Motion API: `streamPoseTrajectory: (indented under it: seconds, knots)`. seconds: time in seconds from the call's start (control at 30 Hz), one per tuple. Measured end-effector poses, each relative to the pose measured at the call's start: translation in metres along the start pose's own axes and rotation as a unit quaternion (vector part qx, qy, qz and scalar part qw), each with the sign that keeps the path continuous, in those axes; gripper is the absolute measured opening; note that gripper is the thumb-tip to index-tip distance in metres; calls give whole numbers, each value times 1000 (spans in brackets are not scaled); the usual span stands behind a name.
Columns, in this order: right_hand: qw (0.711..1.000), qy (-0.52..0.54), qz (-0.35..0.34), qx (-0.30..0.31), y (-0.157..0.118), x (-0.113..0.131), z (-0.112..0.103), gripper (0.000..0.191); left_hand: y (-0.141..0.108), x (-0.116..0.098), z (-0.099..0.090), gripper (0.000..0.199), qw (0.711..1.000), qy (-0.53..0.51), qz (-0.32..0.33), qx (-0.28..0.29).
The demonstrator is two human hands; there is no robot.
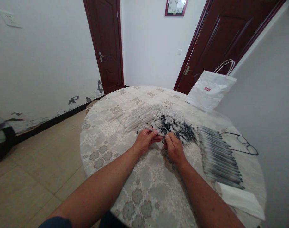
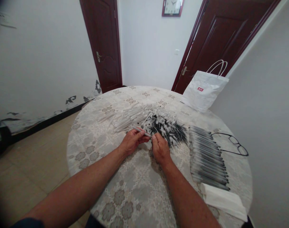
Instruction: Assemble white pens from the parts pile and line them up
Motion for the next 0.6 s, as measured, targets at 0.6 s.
streamPoseTrajectory:
  seconds: [0.6]
  knots:
    - [985,161,20,-53,4,-4,-12,23,-8,-51,-7,41,951,301,68,4]
Point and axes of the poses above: each hand's wrist, its own y-axis towards the middle knuckle, its own z-axis out of the palm, x = y × z, the point moved 8 cm from there along y, towards the middle knuckle, and after that the axes turned 8 degrees about z, right-handed, at the moved point
